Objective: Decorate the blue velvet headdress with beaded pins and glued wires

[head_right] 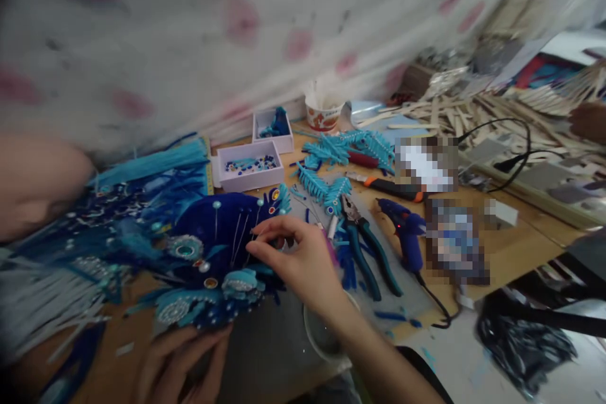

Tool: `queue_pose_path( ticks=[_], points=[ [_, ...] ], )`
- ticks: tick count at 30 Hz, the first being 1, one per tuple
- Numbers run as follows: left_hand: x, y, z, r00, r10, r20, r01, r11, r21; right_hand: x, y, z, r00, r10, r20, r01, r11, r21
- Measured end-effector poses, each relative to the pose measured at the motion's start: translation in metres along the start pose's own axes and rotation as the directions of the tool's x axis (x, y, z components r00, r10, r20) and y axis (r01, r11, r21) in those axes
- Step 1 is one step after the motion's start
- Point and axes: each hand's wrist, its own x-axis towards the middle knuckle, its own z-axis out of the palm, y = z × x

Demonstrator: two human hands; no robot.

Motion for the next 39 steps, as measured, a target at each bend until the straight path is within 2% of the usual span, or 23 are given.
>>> queue_pose_path(
  ticks=[1,6,11,16,21,30,39],
  points=[
    [0.003,0.000,0.001,0.999,0.008,-0.033,-0.009,1.000,-0.017,0.001,0.002,0.000,1.000,-0.005,0.014,0.005,1.000,0.007],
    [0.009,0.005,0.009,0.975,-0.120,-0.185,0.098,0.987,-0.126,0.005,0.013,0.001,0.998,-0.056,0.021,0.056,0.998,0.026],
    [0.005,0.005,0.016,0.975,-0.104,-0.195,0.076,0.987,-0.145,0.006,0.014,0.000,0.996,-0.079,0.049,0.077,0.996,0.045],
    [0.007,0.011,0.017,0.957,-0.192,-0.216,0.150,0.969,-0.197,0.007,0.015,0.000,0.994,-0.084,0.071,0.082,0.996,0.042],
    [0.010,0.014,0.015,0.953,-0.243,-0.184,0.199,0.953,-0.227,0.006,0.017,0.002,0.994,-0.093,0.061,0.092,0.996,0.015],
    [0.010,0.013,0.015,0.957,-0.211,-0.200,0.170,0.964,-0.204,0.005,0.017,0.000,0.993,-0.115,0.010,0.115,0.993,0.022],
    [0.008,0.014,0.016,0.956,-0.219,-0.193,0.175,0.959,-0.222,0.003,0.016,-0.003,0.992,-0.120,0.031,0.120,0.993,-0.015]
  ],
)
